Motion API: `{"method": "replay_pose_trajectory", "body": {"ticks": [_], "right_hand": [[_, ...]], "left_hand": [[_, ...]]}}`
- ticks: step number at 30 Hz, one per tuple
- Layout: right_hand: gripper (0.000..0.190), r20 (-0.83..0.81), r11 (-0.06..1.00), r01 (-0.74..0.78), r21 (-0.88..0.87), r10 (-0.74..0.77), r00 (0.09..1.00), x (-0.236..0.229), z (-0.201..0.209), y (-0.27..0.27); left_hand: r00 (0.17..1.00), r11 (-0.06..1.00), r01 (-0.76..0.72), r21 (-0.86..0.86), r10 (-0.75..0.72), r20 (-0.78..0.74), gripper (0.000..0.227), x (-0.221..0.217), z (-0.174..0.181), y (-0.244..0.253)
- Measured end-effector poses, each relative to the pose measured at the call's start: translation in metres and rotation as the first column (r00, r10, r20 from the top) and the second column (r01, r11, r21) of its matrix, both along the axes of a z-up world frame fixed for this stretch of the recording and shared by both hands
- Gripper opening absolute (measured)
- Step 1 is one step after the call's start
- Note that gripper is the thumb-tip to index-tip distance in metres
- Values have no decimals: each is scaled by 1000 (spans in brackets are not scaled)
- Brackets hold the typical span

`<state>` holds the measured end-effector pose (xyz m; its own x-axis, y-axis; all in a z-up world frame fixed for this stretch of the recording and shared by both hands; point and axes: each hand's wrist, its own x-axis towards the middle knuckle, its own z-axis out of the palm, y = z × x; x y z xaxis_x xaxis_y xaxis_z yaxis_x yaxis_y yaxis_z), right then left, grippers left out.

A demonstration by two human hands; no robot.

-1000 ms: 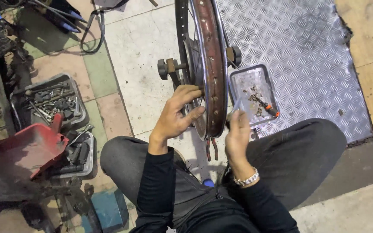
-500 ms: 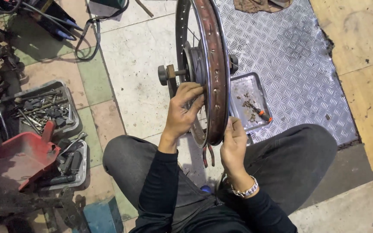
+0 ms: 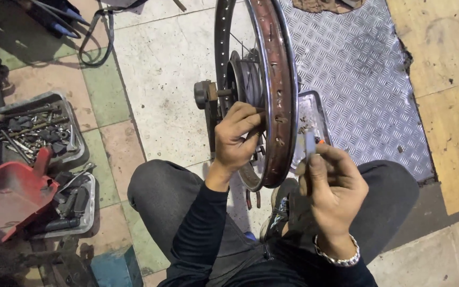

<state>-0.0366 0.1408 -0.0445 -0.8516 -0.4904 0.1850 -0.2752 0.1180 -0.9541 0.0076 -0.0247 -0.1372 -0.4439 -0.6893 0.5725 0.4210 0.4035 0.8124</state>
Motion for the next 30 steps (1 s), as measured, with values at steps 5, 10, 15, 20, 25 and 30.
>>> {"method": "replay_pose_trajectory", "body": {"ticks": [5, 10, 15, 20, 25, 30], "right_hand": [[23, 213, 999, -32, -8, 33, 977, -1, 8, -11], [36, 350, 992, -123, 35, 103, 931, -6, 20, -11], [34, 360, 994, -107, -17, 106, 927, -4, 17, -13], [34, 366, 993, -110, -52, 121, 923, -4, 14, -14], [35, 378, 993, -97, -63, 114, 919, 3, 9, -16], [42, 363, 985, -127, -114, 160, 918, 14, 6, -24]], "left_hand": [[999, 999, 37, 27, -38, 34, 30, -3, -10, 1], [993, 997, 68, 43, -72, 98, 42, 0, -5, 2], [995, 998, 38, 40, -41, 93, 38, -3, -5, 2], [994, 998, 35, 44, -39, 97, 40, -4, -8, 3], [994, 998, 36, 48, -40, 101, 40, -3, -8, 3], [993, 999, 2, 35, -6, 115, 37, -2, -2, 4]]}}
